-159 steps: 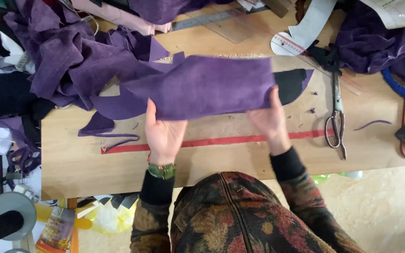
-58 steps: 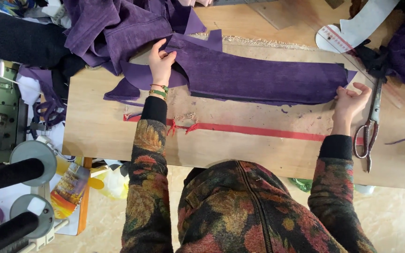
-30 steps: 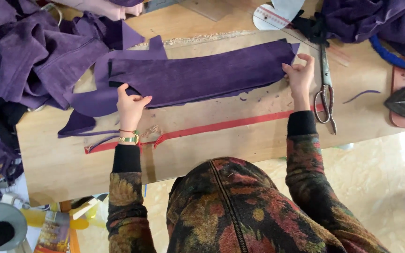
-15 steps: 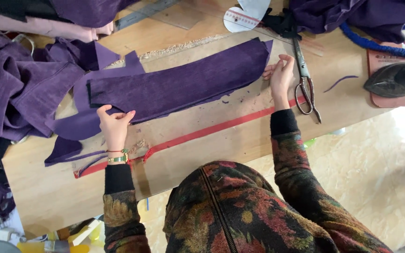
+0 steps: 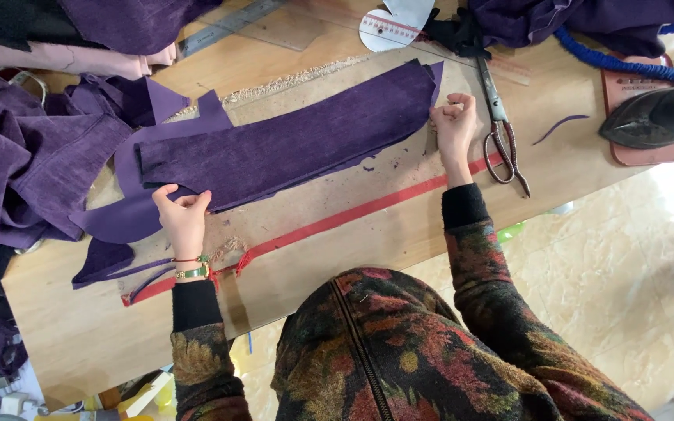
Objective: The person cuts a piece of purple fabric using shears on a wooden table, trimming the edges and separating sections. After finishing with the purple material, the person picks up a piece of black fabric and lays it on the table.
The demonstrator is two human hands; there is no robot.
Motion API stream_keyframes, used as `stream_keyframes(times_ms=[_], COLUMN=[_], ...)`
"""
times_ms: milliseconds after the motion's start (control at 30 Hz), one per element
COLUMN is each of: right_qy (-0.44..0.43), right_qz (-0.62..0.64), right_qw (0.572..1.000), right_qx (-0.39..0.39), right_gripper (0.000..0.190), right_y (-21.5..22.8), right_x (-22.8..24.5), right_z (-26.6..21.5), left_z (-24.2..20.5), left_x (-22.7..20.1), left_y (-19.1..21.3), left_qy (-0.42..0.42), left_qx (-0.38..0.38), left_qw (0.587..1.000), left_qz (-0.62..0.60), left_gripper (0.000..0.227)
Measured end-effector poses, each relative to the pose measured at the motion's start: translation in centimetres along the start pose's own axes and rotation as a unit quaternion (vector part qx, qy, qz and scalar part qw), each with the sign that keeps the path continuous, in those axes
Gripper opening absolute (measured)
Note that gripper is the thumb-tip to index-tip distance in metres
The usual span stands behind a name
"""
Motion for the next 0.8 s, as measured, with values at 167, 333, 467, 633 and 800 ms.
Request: stream_keyframes(times_ms=[167,333,467,633,800], right_qy=[0.022,0.074,0.124,0.074,0.012], right_qz=[-0.03,-0.066,-0.155,-0.019,-0.066], right_qw=[0.999,0.994,0.978,0.997,0.998], right_qx=[-0.037,-0.042,-0.066,-0.013,-0.022], right_gripper=[0.036,0.044,0.045,0.049,0.042], right_y=[-0.3,-0.1,0.6,-0.5,-0.8], right_x=[0.0,-5.6,-8.5,-1.9,1.2], right_z=[0.0,3.1,4.9,2.0,0.2], left_z=[-0.2,0.0,-0.1,-1.7,-0.9], left_x=[-0.6,0.2,0.6,-2.1,-0.4], left_y=[-0.1,-0.6,-1.3,-0.9,-1.3], left_qy=[-0.002,-0.012,-0.029,-0.002,-0.062], left_qx=[0.006,-0.041,-0.098,-0.146,-0.13], left_qw=[1.0,0.998,0.994,0.989,0.989], left_qz=[-0.006,-0.035,-0.025,0.003,-0.031], left_gripper=[0.056,0.061,0.061,0.055,0.052])
Point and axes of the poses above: each hand's wrist, its own z-axis towards the middle knuckle, its own y-axis out of the back of the hand, x = y × z, the point moved 1 cm from there along z, towards the middle knuckle, and after that the axes turned 15 degrees about x, right-handed, at the moved point
